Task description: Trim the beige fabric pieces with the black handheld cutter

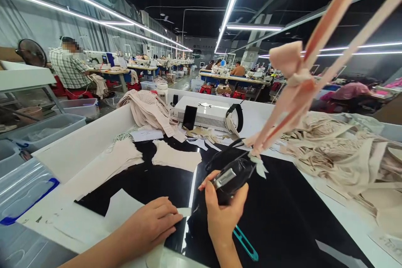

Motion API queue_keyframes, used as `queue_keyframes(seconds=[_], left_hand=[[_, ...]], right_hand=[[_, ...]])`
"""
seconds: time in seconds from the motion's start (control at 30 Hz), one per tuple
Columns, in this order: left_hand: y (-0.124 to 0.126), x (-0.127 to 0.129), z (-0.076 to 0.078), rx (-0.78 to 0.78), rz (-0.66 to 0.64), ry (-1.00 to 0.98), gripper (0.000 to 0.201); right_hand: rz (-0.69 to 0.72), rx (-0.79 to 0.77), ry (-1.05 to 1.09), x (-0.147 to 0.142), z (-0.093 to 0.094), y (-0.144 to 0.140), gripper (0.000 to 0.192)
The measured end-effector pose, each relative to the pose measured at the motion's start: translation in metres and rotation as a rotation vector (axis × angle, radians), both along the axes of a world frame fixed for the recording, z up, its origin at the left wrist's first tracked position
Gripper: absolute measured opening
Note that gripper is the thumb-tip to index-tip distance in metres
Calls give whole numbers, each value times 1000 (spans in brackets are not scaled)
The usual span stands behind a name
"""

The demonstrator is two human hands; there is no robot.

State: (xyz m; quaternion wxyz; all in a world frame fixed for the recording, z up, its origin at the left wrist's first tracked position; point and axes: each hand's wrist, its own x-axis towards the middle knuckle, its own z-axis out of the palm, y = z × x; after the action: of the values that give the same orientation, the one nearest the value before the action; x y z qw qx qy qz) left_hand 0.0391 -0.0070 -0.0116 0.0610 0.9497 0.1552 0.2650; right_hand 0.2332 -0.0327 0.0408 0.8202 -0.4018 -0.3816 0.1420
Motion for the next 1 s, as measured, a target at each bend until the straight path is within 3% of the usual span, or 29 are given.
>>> queue_keyframes(seconds=[0.2, 1.0], left_hand=[[8, 21, -4, 24, 34, 104, 27], [10, 13, -4, -105, 25, 106, 24]], right_hand=[[10, -16, -64, 2, -11, 7, 27], [45, -24, -55, -4, -12, 11, 24]])
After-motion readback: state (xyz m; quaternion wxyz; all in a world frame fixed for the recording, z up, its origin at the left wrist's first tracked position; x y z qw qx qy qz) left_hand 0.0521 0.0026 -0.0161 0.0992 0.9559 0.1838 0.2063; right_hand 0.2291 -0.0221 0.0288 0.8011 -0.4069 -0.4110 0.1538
